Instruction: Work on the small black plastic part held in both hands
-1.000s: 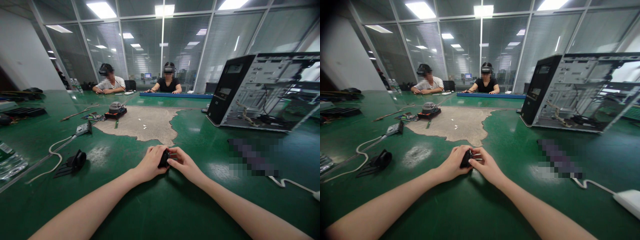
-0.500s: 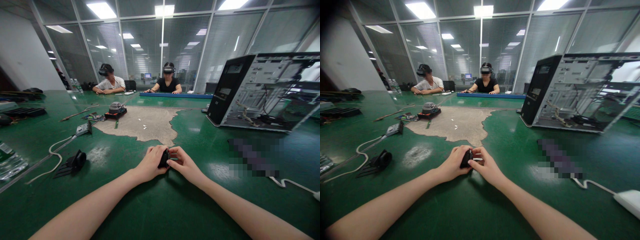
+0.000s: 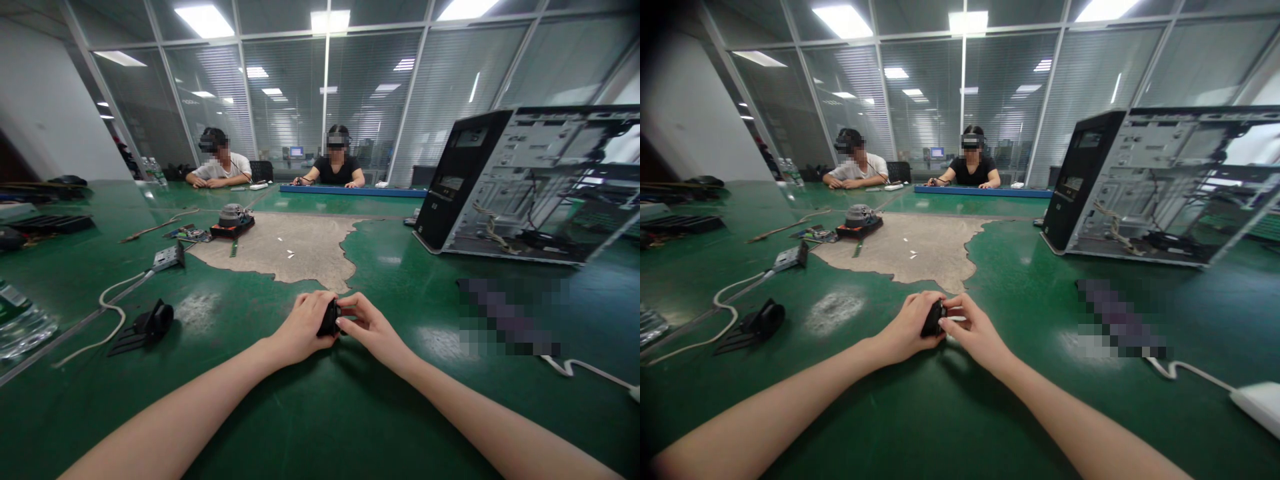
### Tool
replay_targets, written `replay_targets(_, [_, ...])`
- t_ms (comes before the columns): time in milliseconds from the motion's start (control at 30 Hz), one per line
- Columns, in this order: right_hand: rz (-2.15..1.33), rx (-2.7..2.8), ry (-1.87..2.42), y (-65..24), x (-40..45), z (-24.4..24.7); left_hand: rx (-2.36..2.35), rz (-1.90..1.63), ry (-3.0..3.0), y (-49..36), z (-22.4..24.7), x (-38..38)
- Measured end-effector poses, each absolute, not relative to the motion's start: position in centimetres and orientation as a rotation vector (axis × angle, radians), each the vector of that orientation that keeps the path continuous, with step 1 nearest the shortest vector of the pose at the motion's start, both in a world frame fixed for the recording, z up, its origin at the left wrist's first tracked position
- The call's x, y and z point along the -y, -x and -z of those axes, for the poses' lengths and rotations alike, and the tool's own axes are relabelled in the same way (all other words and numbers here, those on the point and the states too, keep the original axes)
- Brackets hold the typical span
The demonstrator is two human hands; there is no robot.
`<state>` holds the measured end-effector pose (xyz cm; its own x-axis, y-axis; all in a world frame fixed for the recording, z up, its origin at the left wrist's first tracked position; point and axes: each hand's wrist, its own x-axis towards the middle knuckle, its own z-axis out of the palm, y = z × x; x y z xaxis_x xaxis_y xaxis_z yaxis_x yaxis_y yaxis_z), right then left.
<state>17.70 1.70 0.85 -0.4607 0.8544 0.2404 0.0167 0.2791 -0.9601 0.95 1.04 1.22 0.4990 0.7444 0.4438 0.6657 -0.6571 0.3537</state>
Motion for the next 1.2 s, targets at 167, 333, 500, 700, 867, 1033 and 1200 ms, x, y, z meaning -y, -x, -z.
replay_targets(167, [-1.244,1.735,0.878,-17.58,-1.72,-0.79,-1.241,-0.86,-2.593,-0.9,-1.34,-0.99])
replay_targets(333, [-1.224,1.803,0.857,-17.62,-1.63,-0.97,-1.233,-0.849,-2.593,-0.9,-1.41,-0.94])
replay_targets(500, [-1.229,1.786,0.804,-17.63,-1.42,-1.13,-1.234,-0.846,-2.598,-0.9,-1.43,-0.88])
replay_targets(700, [-1.24,1.755,0.843,-17.49,-1.46,-0.97,-1.232,-0.852,-2.593,-0.95,-1.42,-0.9])
replay_targets(867, [-1.24,1.745,0.887,-17.37,-1.43,-1.21,-1.233,-0.837,-2.583,-1.01,-1.59,-0.82])
replay_targets(1033, [-1.231,1.79,0.846,-17.57,-1.52,-1.2,-1.231,-0.843,-2.583,-0.96,-1.55,-0.8])
replay_targets(1200, [-1.216,1.777,0.811,-17.64,-1.53,-1.04,-1.234,-0.857,-2.584,-0.91,-1.38,-0.89])
